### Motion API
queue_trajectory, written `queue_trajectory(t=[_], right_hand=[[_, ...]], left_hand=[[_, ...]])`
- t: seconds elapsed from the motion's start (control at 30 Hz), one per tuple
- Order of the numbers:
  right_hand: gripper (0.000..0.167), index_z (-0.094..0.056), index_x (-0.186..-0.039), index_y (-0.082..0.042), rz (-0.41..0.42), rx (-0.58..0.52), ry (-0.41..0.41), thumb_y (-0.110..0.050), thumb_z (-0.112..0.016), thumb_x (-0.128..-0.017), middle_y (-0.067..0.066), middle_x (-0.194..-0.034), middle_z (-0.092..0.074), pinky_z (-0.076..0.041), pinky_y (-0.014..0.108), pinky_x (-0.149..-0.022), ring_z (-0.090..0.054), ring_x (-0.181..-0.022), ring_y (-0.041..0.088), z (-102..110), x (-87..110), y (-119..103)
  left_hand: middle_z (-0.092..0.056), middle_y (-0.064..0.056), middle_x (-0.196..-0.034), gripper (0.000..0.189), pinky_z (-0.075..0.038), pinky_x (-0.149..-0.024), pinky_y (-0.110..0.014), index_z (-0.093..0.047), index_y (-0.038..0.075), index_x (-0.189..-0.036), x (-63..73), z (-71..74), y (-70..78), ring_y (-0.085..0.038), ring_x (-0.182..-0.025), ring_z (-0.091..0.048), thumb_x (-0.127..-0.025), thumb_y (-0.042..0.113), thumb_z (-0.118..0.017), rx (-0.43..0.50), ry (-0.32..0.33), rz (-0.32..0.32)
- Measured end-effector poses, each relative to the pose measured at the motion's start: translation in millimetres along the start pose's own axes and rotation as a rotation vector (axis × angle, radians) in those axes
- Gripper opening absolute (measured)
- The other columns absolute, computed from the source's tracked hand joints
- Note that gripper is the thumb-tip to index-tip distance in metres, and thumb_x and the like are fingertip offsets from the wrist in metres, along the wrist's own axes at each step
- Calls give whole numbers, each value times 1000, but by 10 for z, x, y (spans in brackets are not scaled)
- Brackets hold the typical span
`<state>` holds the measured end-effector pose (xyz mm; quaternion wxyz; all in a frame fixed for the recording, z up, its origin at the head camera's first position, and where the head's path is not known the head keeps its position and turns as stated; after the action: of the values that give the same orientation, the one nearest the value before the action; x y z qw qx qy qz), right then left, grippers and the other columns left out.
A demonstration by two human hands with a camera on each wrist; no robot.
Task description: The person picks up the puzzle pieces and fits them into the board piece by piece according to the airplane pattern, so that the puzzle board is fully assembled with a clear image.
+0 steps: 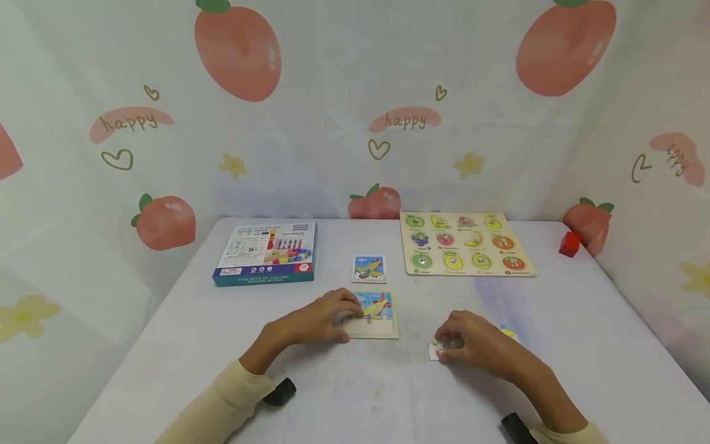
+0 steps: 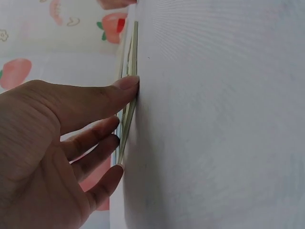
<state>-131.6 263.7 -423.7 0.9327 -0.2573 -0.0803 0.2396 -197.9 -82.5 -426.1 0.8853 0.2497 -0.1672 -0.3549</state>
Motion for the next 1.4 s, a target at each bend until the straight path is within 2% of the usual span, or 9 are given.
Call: queue_trajectory(t=[0.2, 0.47, 0.7, 1.03, 1.4], right_hand=[[22, -78, -101, -28, -16, -1, -6, -45, -85, -88, -18, -98, -62, -47, 23, -76, -52, -89, 1, 6, 19, -2], [14, -77, -95, -32, 43, 24, 15, -41, -85, -89, -22, -96, -62, -49, 24, -76, -53, -88, -2, -5, 11, -4], [13, -76, -95, -32, 54, 64, 42, -39, -85, -90, -22, -95, -62, -50, 25, -79, -53, -89, -1, -14, -27, -58], [13, -77, -99, -25, 156, 102, 105, -28, -85, -90, -19, -99, -63, -52, 29, -83, -56, -94, 3, -32, -232, -207], [12, -79, -99, -22, 181, 106, 69, -25, -85, -90, -15, -99, -63, -54, 32, -86, -57, -96, 6, -157, -592, -389]], left_hand=[[-55, 0, -148, 50, -38, -118, -47, -69, 17, -139, 7, 33, -32, -20, -141, -46, -92, 24, -84, 3, -7, 33], [-56, -1, -148, 50, -39, -117, -48, -70, 19, -138, 17, 61, -34, -23, -141, -46, -91, 25, -85, 8, 16, 84], [-59, 1, -146, 49, -39, -114, -49, -72, 20, -135, 14, 57, -40, -24, -137, -48, -89, 25, -87, 1, 37, 84], [-59, -1, -146, 50, -38, -115, -51, -72, 18, -135, 6, 49, -52, -25, -137, -48, -87, 25, -89, 15, 40, 102], [-59, -2, -146, 50, -38, -115, -52, -72, 16, -134, 11, 46, -49, -25, -137, -48, -88, 25, -89, 34, 52, 94]])
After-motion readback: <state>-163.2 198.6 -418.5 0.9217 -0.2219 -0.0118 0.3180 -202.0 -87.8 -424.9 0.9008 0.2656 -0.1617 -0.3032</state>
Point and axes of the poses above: each hand's wrist, its own x-axis away from the middle knuckle, its own z-axis out of the back of the hand, y = z × x, the point moved 1 cm from there along -x, towards the middle knuckle
